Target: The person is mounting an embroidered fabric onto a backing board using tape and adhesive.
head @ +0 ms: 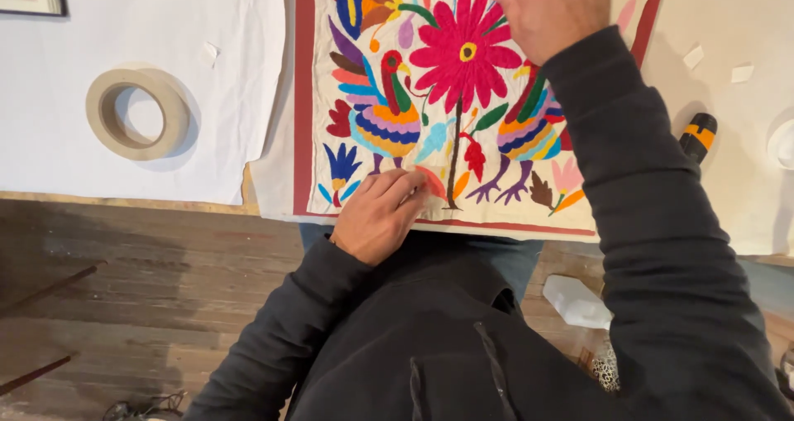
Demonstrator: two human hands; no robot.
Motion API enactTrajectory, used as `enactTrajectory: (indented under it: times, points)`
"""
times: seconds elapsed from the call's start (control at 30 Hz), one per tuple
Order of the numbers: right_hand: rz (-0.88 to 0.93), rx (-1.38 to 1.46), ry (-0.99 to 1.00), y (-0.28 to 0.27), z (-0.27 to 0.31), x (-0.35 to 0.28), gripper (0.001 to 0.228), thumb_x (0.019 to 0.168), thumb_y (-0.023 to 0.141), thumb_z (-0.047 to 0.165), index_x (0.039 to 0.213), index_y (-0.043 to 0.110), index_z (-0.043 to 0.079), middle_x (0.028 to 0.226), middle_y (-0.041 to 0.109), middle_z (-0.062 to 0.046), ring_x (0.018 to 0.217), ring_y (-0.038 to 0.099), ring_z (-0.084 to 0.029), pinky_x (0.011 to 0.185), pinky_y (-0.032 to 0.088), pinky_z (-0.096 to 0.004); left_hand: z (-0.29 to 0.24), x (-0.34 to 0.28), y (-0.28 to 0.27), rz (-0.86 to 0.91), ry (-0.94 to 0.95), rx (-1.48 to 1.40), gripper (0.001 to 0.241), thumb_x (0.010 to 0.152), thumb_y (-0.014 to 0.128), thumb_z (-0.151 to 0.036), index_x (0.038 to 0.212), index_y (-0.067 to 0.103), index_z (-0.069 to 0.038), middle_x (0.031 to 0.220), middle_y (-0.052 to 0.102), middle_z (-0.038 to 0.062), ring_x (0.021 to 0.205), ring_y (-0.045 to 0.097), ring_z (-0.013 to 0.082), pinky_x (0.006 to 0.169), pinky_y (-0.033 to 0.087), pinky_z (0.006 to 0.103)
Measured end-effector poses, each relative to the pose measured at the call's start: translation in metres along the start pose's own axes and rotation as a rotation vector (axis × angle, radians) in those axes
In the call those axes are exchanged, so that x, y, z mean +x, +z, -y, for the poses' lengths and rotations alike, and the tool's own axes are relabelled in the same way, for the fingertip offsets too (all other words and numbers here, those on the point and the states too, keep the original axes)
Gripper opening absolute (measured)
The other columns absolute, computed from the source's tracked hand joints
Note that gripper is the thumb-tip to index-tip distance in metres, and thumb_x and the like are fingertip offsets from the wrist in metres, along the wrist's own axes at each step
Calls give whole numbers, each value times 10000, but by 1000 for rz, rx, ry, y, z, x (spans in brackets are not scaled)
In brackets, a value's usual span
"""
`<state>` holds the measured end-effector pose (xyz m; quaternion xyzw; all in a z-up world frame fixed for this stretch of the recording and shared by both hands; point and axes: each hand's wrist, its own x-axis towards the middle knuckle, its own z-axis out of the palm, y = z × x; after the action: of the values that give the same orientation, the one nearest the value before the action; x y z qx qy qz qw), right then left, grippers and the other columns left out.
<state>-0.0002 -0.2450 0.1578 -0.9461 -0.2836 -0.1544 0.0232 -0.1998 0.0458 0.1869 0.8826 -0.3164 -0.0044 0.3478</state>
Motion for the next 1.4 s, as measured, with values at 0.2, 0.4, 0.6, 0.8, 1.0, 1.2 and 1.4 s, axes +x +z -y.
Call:
enactTrajectory:
  times: [0.2,0.4,0.6,0.8,1.0,1.2,1.4]
  points:
    - [-126,310,66,-66,0,-55,221,1008,724,39,1223,709,-13,1134,699,-160,1006,686,-316,888,571,-387,39,-27,-30,-115,-71,-40,318,872,701,8,1189,704,-22,1238,659,114,1151,627,295,960,518,408]
    - [-103,492,706,-97,-11,-203,151,1050,696,-10,1201,690,-7,1110,618,-116,984,667,-165,859,551,-301,110,-87,-96,-343,-496,504,355,993,797,-27,1296,612,-18,1340,622,193,1300,541,347,1132,455,438]
    - [-167,329,894,-103,11,-294,214,1061,652,-37,1275,655,-53,1204,710,-147,1095,659,-213,926,527,-328,153,-119,-120,-192,-689,506,601,927,841,-79,1442,547,15,1290,637,189,1274,531,383,1143,323,521]
    - [-303,480,935,-113,56,-248,212,1048,617,-46,1256,660,-45,1182,694,-104,1050,644,-165,971,532,-305,121,-94,-117,-358,-551,360,426,1016,692,50,1401,510,43,1270,598,175,1157,591,280,1040,562,367]
    - [-65,821,586,-159,149,-110,524,806,741,-13,1310,600,1,1295,625,-146,1177,617,-271,983,518,-351,-2,-40,-65,-356,-357,-739,462,1017,435,75,1473,504,44,1262,549,91,1040,618,160,935,556,284]
    - [30,960,470,-146,164,-117,566,841,822,11,1370,620,35,1312,693,-139,1179,690,-261,993,547,-350,-34,-22,-30,-130,-216,-1166,426,1061,431,12,1475,527,29,1255,540,88,975,596,149,908,514,259]
    - [66,946,541,-140,169,-135,395,886,798,17,1260,672,31,1136,744,-132,963,736,-212,822,586,-300,-50,-6,-42,-121,-213,-717,284,1057,625,-71,1338,639,-27,1246,595,81,1056,615,159,905,510,267]
